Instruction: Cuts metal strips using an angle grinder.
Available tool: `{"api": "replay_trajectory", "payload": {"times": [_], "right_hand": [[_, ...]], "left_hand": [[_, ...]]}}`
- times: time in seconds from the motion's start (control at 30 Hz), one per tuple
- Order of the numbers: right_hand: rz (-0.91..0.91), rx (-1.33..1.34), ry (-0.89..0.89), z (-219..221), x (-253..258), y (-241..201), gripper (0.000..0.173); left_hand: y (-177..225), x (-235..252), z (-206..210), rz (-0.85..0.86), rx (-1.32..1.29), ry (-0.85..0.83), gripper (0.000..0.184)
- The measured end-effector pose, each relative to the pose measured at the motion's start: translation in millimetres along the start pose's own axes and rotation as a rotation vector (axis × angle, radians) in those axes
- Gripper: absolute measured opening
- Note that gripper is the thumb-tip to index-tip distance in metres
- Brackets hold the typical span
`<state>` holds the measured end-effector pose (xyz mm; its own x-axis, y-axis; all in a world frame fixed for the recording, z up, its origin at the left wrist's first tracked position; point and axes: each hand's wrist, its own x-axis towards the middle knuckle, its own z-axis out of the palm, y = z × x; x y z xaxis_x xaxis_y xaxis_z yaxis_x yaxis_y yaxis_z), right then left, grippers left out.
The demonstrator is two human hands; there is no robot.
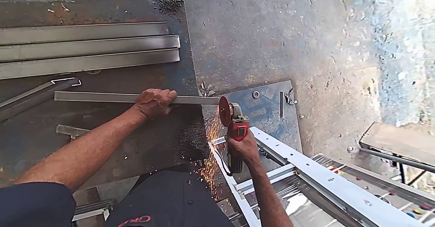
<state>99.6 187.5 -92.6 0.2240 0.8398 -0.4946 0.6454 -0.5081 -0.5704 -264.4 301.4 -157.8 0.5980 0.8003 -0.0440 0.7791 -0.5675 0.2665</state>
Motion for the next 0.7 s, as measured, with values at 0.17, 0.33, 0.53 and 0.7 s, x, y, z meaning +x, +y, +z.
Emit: {"api": "replay_trajectory", "payload": {"times": [0.17, 0.33, 0.53, 0.7], "right_hand": [[-0.003, 0.008, 0.021, 2.4, 1.6, -3.3, 0.073], [-0.002, 0.010, 0.019, 3.6, 5.3, -3.5, 0.073], [-0.016, 0.002, 0.011, 2.3, 6.4, 0.2, 0.072], [-0.005, -0.029, -0.003, 0.1, 6.4, 0.9, 0.073]], "left_hand": [[0.3, 0.3, -0.6, -0.006, -0.004, -0.004, 0.033], [1.1, 0.9, -2.0, -0.011, -0.005, -0.027, 0.031], [-1.9, 1.3, -0.7, -0.006, -0.013, -0.031, 0.033], [-2.1, 1.1, 0.9, -0.015, -0.019, -0.035, 0.031]]}}
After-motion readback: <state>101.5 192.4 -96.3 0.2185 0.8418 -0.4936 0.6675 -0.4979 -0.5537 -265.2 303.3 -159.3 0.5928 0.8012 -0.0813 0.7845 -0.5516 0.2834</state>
